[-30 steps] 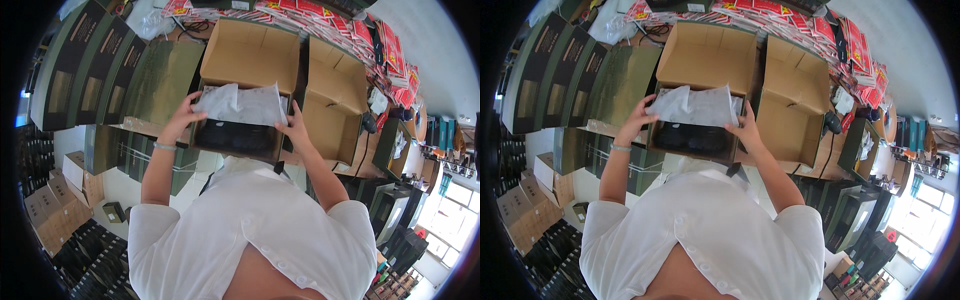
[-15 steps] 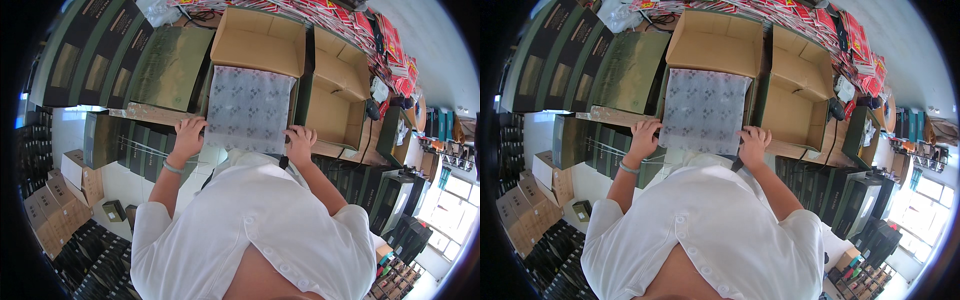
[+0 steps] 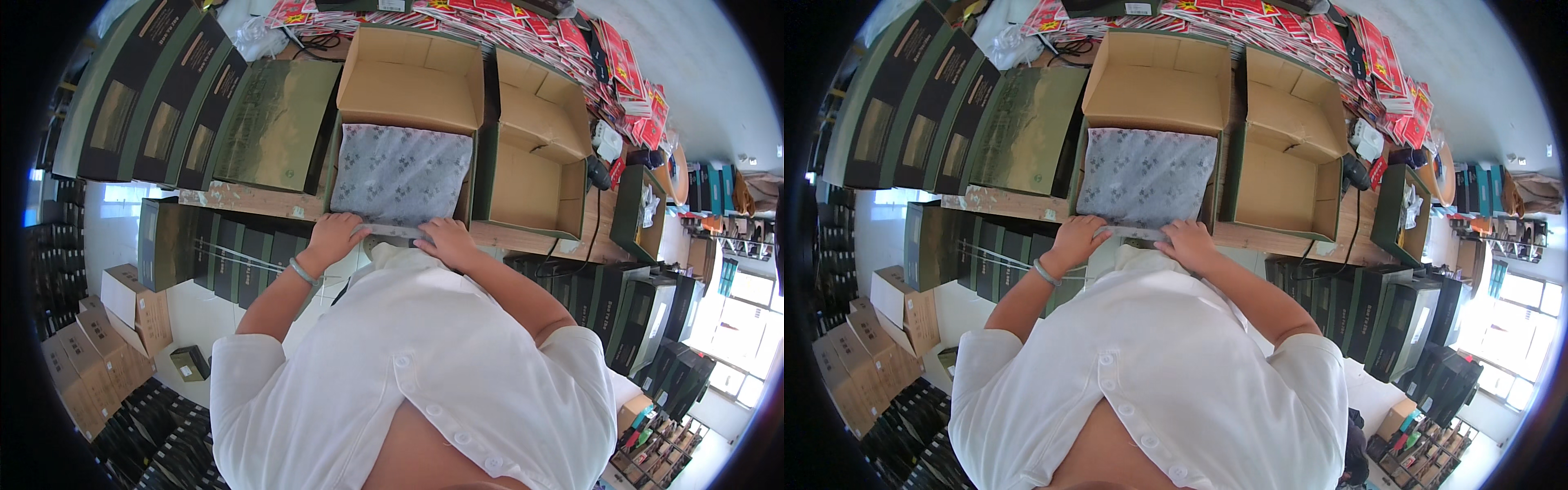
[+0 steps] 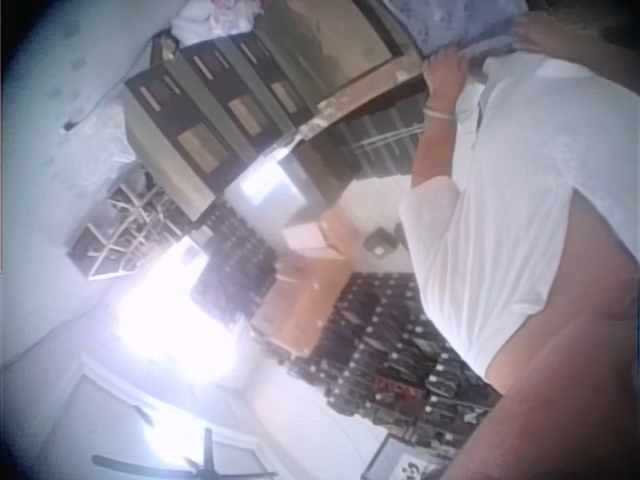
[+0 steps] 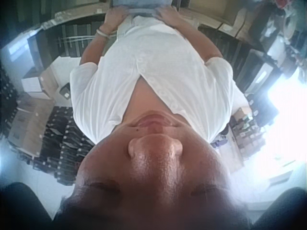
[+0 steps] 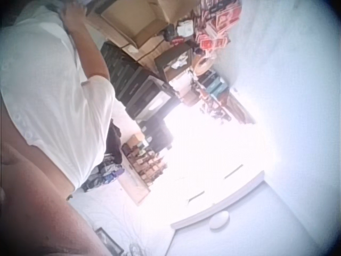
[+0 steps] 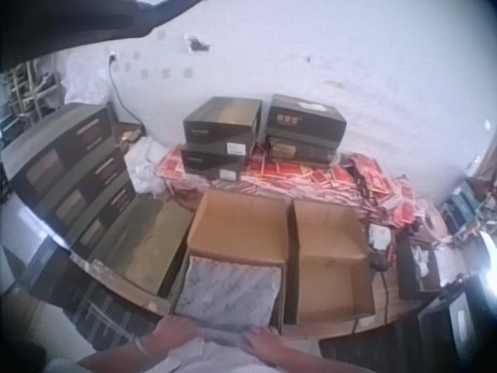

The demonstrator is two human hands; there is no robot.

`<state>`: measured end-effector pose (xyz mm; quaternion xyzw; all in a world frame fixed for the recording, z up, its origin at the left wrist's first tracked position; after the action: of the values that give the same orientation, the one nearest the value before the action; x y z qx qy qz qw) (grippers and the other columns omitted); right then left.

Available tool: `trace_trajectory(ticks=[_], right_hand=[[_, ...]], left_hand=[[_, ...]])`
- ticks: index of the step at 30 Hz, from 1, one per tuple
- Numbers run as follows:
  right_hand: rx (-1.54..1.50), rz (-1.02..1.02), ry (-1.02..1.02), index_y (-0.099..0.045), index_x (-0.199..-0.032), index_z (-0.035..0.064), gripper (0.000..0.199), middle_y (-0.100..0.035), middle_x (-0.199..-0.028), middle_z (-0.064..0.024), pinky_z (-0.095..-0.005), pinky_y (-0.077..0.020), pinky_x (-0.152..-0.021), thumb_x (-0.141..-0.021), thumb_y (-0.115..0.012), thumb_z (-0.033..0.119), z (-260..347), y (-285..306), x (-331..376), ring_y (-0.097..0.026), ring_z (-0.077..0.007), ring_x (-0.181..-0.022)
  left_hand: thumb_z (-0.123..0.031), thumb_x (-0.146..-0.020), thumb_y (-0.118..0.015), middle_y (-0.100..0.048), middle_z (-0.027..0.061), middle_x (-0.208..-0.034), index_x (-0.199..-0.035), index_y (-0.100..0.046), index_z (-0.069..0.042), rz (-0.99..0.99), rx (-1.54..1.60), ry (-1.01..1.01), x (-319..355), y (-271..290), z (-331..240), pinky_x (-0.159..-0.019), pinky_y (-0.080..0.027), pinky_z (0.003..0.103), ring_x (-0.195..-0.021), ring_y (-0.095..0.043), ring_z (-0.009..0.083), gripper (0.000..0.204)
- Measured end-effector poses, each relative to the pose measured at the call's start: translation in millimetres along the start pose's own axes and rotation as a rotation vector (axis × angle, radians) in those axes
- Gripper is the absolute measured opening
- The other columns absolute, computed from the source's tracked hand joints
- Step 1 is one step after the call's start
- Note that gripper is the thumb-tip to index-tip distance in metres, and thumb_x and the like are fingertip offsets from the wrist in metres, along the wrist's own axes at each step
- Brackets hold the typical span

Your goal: The person places a pair of black shoes into a green shoebox, adds tissue paper, closes the box, and uses a handheld heat gun to apply heat to the label on the box. The person then stacks the sealed box with other boxes.

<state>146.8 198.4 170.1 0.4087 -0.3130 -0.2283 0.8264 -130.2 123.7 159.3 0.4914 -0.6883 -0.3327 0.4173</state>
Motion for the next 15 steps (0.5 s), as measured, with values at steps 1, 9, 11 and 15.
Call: trace_trajectory(ticks=[1, 9, 11, 15], right_hand=[[0.007, 0.030, -0.023, -0.069, -0.111, 0.0100, 0.046, -0.064, -0.111, -0.0112, -0.0453, -0.0418, -0.093, -0.091, -0.058, 0.050, -2.3, -1.6, -3.4, -0.057, -0.0327, -0.108], [0.095, 0.364, -0.205, -0.072, -0.105, 0.0075, 0.072, -0.068, -0.110, -0.0167, -0.0461, -0.0470, -0.090, -0.093, -0.038, 0.070, -14.4, -7.1, -37.1, -0.062, -0.0341, -0.108], [0.017, 0.430, -0.296, -0.073, -0.100, 0.0066, 0.074, -0.069, -0.112, -0.0175, -0.0450, -0.0468, -0.093, -0.094, -0.034, 0.069, -22.9, -9.6, -41.9, -0.062, -0.0320, -0.112], [-0.586, 0.099, -0.362, -0.072, -0.088, 0.0032, 0.059, -0.072, -0.085, -0.0167, -0.0386, -0.0538, -0.079, -0.097, -0.045, 0.054, -57.3, 58.8, -66.5, -0.070, -0.0334, -0.085]], left_hand=[[-0.049, -0.095, -0.052, -0.067, 0.0093, -0.103, -0.110, -0.065, -0.010, 0.046, -0.015, 0.018, -3.1, -1.3, 0.1, -0.087, -0.046, 0.045, -0.101, -0.062, 0.0319, 0.043], [-0.069, -0.092, -0.039, -0.070, 0.0110, -0.101, -0.101, -0.073, -0.014, 0.374, -0.050, 0.157, -36.1, 0.1, -2.1, -0.084, -0.048, 0.048, -0.096, -0.065, 0.0328, 0.065], [-0.067, -0.092, -0.041, -0.071, 0.0112, -0.102, -0.106, -0.073, -0.014, 0.310, -0.110, 0.153, -31.1, -0.2, -5.9, -0.086, -0.048, 0.045, -0.100, -0.065, 0.0321, 0.063], [-0.051, -0.095, -0.054, -0.068, 0.0138, -0.105, -0.115, -0.069, -0.011, 0.161, 0.027, 0.251, -18.3, 22.4, -12.7, -0.086, -0.048, 0.042, -0.103, -0.062, 0.0346, 0.047]])
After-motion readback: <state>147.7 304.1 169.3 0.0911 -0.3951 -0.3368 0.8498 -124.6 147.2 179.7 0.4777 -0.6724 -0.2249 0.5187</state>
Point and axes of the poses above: each hand's wrist, its own x-axis away from the middle knuckle, its own y-axis out of the back of the hand, z = x × y, the point moved 1 cm from there along -x, towards the middle knuckle
